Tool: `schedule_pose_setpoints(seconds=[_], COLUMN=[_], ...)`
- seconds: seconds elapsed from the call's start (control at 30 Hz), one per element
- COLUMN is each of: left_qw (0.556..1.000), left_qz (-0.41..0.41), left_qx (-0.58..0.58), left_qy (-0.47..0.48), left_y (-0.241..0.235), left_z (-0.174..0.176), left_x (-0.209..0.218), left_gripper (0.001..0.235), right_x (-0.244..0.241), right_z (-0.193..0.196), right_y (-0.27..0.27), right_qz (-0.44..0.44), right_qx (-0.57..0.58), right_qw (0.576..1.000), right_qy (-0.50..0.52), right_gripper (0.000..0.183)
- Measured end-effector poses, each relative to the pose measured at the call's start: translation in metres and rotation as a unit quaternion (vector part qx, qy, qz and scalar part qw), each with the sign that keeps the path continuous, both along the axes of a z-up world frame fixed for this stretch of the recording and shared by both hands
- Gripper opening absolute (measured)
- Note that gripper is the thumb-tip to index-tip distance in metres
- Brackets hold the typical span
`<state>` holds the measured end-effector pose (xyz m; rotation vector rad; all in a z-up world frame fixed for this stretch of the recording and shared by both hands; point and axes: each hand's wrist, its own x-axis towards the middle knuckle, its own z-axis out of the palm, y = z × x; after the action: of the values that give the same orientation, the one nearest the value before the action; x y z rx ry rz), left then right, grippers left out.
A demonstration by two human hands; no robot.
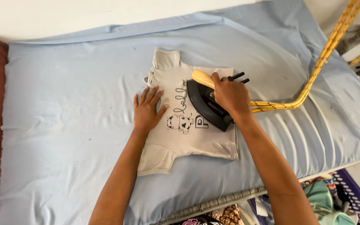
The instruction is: The person irons a small beige baby onesie on a light blue ironing board. They use a black and yellow iron to smooth the fabric, flipping the garment over to iron both sides. The person adjusts the onesie's position several times to ensure even coverage.
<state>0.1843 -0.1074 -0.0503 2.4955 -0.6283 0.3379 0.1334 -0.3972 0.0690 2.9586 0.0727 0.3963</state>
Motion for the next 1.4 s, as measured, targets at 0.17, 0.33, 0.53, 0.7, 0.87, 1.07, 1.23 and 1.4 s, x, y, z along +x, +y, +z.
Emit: schedule_pose_setpoints(seconds=[0.17, 0.33, 0.53, 0.7, 0.87, 1.07, 1.23, 1.4], left_qw=[0.999, 0.992, 0.992, 0.992, 0.992, 0.992, 0.992, 0.991], left_qz=[0.045, 0.116, 0.117, 0.116, 0.114, 0.112, 0.111, 0.114], left_qx=[0.004, 0.027, 0.028, 0.041, 0.036, 0.042, 0.042, 0.058], left_qy=[0.004, 0.028, 0.029, 0.024, 0.033, 0.032, 0.042, 0.048], left_y=[-0.001, -0.005, -0.005, -0.005, -0.004, -0.005, -0.004, -0.005], left_z=[0.003, 0.007, 0.003, 0.002, 0.002, 0.005, 0.003, 0.003], left_x=[-0.003, -0.004, -0.005, -0.001, -0.004, -0.003, -0.002, -0.001], left_gripper=[0.061, 0.065, 0.065, 0.066, 0.065, 0.064, 0.065, 0.065], right_x=[0.037, 0.041, 0.044, 0.072, 0.084, 0.055, 0.038, 0.071], right_z=[0.002, 0.017, 0.008, -0.025, -0.021, 0.019, 0.012, -0.01], right_y=[-0.007, -0.014, 0.002, 0.015, 0.009, 0.0, 0.026, 0.043], right_qz=[0.029, 0.162, 0.107, -0.027, -0.004, 0.206, 0.113, 0.049], right_qx=[0.006, 0.012, 0.022, 0.065, 0.111, 0.117, 0.045, 0.054], right_qw=[0.999, 0.984, 0.992, 0.997, 0.993, 0.931, 0.985, 0.997], right_qy=[0.011, 0.071, 0.057, -0.04, 0.05, 0.279, 0.124, 0.023], right_gripper=[0.025, 0.034, 0.032, 0.019, 0.026, 0.03, 0.031, 0.023])
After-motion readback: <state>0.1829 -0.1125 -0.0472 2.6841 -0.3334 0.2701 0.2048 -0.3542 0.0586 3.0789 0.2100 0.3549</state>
